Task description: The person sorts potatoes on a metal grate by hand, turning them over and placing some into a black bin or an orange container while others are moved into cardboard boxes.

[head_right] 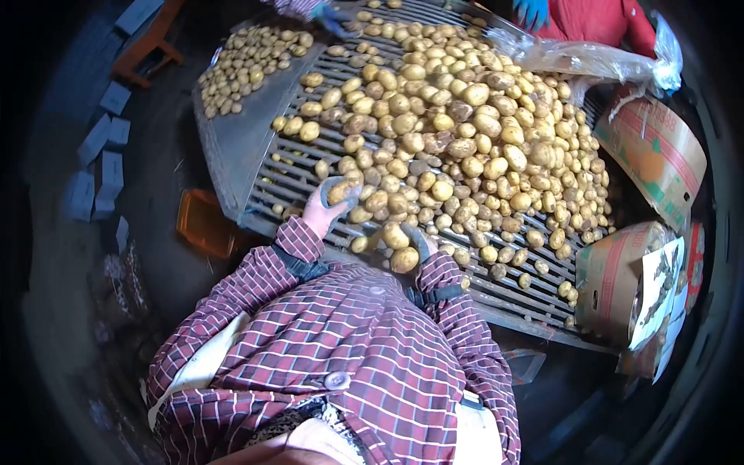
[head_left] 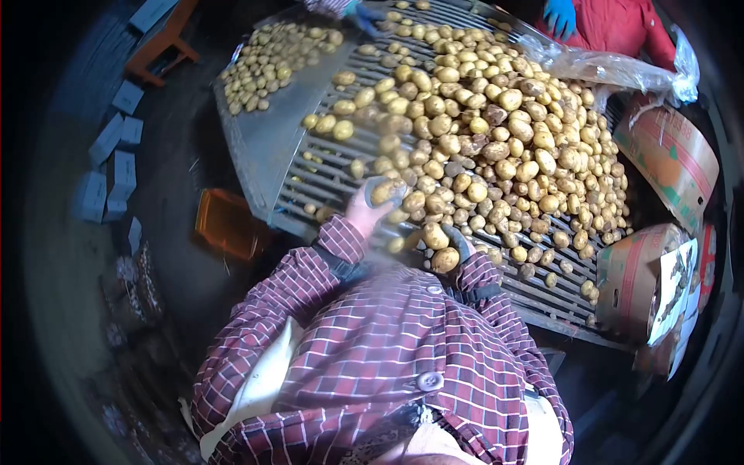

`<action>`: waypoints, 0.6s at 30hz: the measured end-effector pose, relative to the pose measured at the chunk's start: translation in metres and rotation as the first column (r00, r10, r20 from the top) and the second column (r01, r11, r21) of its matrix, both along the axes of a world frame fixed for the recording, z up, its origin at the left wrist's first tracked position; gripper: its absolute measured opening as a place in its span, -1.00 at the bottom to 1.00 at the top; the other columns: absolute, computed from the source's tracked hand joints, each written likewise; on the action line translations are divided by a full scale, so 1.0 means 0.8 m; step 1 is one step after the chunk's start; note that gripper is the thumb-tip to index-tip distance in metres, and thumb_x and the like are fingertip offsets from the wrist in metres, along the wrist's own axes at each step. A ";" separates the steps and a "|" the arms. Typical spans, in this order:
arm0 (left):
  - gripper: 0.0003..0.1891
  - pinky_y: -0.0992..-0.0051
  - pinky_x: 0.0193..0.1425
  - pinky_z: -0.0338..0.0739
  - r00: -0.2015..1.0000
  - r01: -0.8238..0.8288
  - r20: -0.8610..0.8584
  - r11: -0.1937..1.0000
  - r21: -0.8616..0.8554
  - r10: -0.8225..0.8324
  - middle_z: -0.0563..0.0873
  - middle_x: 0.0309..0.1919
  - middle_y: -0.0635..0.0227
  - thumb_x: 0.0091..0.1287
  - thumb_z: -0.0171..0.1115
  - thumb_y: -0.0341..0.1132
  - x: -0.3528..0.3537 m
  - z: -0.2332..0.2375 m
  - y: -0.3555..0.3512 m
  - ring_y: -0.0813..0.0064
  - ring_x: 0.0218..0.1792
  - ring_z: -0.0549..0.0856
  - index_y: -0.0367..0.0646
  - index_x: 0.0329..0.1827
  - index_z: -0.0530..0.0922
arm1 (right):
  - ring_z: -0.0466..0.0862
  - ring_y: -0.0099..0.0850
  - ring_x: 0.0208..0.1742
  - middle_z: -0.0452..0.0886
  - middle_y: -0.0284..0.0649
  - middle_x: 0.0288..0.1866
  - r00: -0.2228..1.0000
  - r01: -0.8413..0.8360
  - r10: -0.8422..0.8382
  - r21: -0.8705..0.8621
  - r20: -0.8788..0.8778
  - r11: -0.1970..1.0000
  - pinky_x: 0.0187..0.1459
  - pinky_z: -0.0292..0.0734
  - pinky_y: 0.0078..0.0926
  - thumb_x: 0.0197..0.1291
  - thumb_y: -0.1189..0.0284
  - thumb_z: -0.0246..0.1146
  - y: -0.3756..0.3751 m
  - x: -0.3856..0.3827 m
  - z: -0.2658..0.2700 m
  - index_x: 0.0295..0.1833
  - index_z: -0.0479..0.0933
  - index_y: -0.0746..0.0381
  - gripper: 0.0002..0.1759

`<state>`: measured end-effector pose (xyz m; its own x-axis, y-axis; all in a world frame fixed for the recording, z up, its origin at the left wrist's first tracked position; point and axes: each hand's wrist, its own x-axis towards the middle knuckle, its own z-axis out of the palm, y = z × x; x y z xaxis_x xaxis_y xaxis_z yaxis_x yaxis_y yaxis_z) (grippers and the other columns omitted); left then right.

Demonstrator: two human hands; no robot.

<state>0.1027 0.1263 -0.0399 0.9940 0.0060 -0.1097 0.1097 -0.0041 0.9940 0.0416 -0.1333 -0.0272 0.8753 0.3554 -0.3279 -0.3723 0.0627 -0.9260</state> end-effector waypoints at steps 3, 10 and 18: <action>-0.49 0.48 0.22 0.50 0.991 -0.074 -0.126 0.961 -0.265 0.042 0.60 0.06 0.29 0.16 0.26 -0.68 -0.018 -0.025 0.019 0.49 0.06 0.59 -0.28 0.21 0.43 | 0.61 -0.36 -0.02 0.61 -0.16 -0.03 0.942 0.051 -0.008 0.121 -0.335 0.991 0.00 0.54 -0.40 0.08 0.39 0.37 0.030 0.004 0.109 0.25 0.34 0.28 -0.38; -0.42 0.30 0.17 0.59 0.886 -0.464 -0.243 0.782 -0.417 0.396 0.62 0.05 0.22 0.07 0.31 -0.71 -0.091 -0.021 0.104 0.30 0.06 0.64 -0.26 0.21 0.41 | 0.61 -0.35 -0.11 0.62 -0.14 -0.03 0.741 -0.082 0.300 0.362 -0.600 0.929 -0.06 0.55 -0.38 0.36 0.01 -0.04 0.059 0.019 0.013 0.22 0.45 0.26 -0.41; -0.65 0.32 0.05 0.57 0.538 -0.810 -0.419 0.311 -0.498 0.731 0.68 -0.03 0.36 0.30 0.27 -0.30 -0.267 0.002 0.209 0.35 -0.04 0.67 -0.04 0.14 0.50 | 0.55 -0.31 -0.17 0.57 -0.16 -0.13 0.510 -0.657 0.720 -0.328 0.471 0.679 -0.14 0.47 -0.33 0.36 0.12 0.00 0.278 0.062 0.036 0.07 0.44 0.23 -0.59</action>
<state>-0.1111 0.2939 -0.0382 0.5559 0.6621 -0.5025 -0.1700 0.6823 0.7110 0.0911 0.0892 0.0013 0.3947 0.9184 0.0273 0.2837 -0.0936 -0.9543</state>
